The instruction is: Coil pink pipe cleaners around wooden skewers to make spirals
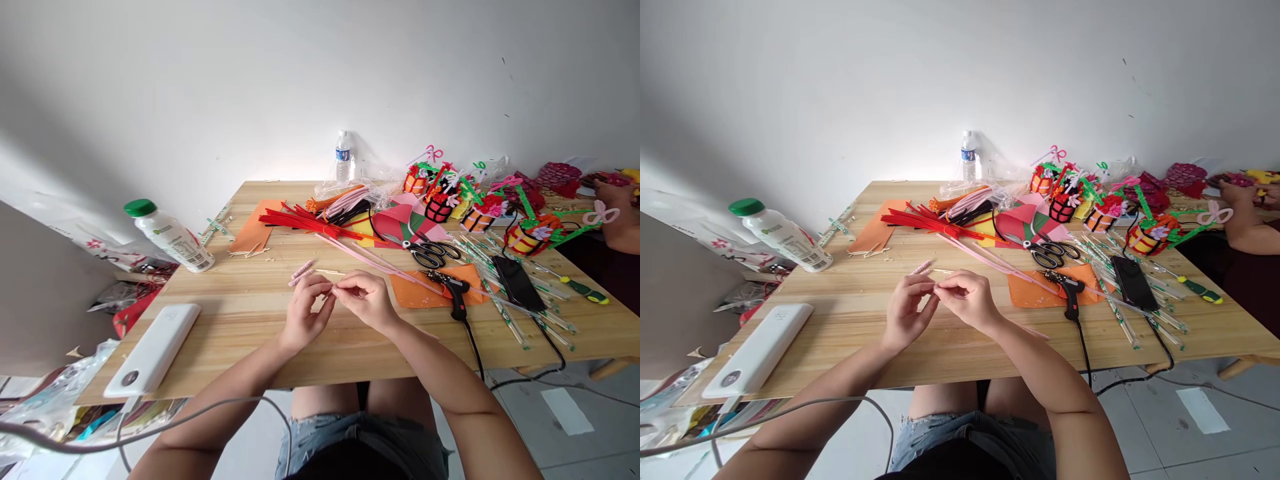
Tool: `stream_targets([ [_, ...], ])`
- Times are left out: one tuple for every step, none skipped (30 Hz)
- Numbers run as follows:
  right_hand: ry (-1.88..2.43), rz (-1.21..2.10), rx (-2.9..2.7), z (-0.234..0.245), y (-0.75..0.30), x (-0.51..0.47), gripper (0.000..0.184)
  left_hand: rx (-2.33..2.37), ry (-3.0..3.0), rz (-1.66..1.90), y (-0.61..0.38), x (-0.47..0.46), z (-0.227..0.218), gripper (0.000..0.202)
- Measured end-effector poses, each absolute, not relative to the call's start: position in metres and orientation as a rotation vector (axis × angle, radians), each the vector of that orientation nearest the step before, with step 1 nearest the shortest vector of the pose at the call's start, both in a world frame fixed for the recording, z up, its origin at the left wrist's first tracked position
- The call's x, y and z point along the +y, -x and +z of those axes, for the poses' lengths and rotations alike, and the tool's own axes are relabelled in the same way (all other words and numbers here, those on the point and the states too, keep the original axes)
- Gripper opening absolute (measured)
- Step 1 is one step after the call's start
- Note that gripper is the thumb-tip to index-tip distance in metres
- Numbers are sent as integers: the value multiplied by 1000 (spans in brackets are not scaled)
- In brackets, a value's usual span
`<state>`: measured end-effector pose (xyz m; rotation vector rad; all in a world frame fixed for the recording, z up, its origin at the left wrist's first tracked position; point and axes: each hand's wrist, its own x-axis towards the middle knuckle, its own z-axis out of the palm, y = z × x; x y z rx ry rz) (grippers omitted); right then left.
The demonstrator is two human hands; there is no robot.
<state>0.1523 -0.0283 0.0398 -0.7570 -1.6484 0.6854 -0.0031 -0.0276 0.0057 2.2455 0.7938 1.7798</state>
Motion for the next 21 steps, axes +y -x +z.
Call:
stream_targets([
  [767,692,-1633,39,-151,-29,8,831,-2277,1810,2,-28,6,33],
  [779,697,-1619,39,-151,-29,7,866,-2307,1831,1,-28,6,32],
  [793,702,-1608,38,-150,-30,7,897,-2332,1848,1,-29,7,30],
  [812,707,-1598,37,-149,-30,7,919,-2350,1861,0,-30,7,29],
  [832,711,-1588,36,-148,-30,8,929,-2362,1871,0,-30,8,28],
  [852,715,-1577,35,-147,-30,8,931,-2366,1878,-1,-31,8,28],
  [869,719,-1565,34,-147,-30,9,928,-2363,1877,-1,-31,9,27],
  [881,727,-1553,34,-146,-30,10,920,-2356,1868,-1,-31,9,27],
  [889,745,-1543,34,-146,-31,11,909,-2345,1855,-1,-31,9,28],
  [894,783,-1535,35,-146,-31,12,893,-2328,1841,-2,-30,9,28],
  [891,839,-1528,35,-147,-31,13,872,-2301,1826,-2,-30,9,29],
  [884,909,-1523,36,-147,-31,15,849,-2262,1810,-2,-31,8,29],
  [873,980,-1520,36,-148,-31,16,827,-2211,1790,-2,-31,8,29],
  [866,1040,-1518,37,-149,-31,18,808,-2152,1767,-2,-31,8,29],
  [865,1085,-1516,37,-150,-30,20,793,-2092,1741,-1,-32,8,28],
  [870,1117,-1511,37,-151,-30,22,786,-2038,1715,-1,-33,7,28],
  [882,1143,-1501,37,-151,-29,23,788,-1999,1696,-1,-34,7,27],
  [897,1170,-1487,36,-152,-28,23,800,-1971,1683,-1,-34,7,25],
  [911,1199,-1469,36,-152,-28,24,821,-1949,1672,0,-35,7,22],
  [921,1229,-1450,36,-152,-27,25,849,-1922,1658,0,-35,7,19],
  [927,1258,-1435,36,-152,-27,25,877,-1885,1630,0,-35,6,16],
])
